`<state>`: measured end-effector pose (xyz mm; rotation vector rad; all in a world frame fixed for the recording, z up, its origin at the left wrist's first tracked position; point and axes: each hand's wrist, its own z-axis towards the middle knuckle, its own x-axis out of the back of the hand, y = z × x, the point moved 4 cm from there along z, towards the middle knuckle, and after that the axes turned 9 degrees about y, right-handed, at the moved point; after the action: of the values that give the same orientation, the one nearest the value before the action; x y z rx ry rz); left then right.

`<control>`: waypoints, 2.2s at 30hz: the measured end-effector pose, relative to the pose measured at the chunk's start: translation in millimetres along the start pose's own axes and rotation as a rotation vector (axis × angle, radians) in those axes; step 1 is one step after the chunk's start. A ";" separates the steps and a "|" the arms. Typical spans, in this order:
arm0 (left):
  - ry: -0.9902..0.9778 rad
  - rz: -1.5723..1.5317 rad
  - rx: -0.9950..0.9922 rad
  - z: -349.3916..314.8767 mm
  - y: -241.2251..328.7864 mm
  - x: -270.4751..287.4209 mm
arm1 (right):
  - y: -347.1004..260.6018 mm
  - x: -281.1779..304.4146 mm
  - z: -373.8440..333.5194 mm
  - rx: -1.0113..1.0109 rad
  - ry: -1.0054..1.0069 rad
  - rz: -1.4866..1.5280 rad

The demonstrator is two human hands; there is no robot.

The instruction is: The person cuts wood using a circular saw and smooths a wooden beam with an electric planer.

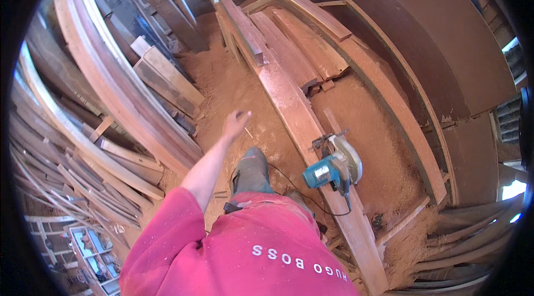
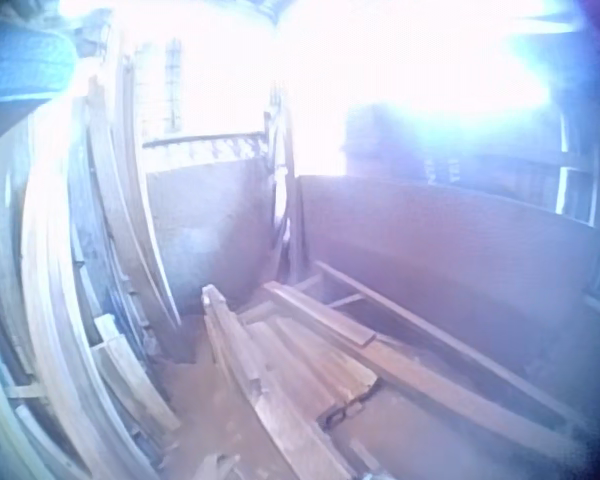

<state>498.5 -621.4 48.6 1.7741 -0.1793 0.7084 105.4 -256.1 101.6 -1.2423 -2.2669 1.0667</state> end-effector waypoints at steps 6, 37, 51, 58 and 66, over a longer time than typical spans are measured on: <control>0.127 -0.106 0.085 242.8 86.6 -37.6 | -9.4 -88.6 5.0 0.062 0.221 0.097; -0.525 -1.667 0.437 254.5 216.3 126.5 | -194.5 -362.6 45.6 0.146 0.257 0.176; -0.116 -1.858 0.025 273.3 272.4 137.5 | -249.7 -449.5 95.8 0.315 -0.251 -0.051; -0.131 -1.836 0.023 271.1 273.3 129.9 | -255.5 -461.4 101.1 0.327 -0.291 -0.212; -0.091 -1.334 0.713 230.5 207.4 94.0 | -245.3 -463.3 117.5 0.314 -0.260 -0.238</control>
<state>563.4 -878.9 234.2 2.0553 1.2338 -0.3471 153.2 -774.6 233.6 -0.7260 -2.2411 1.4883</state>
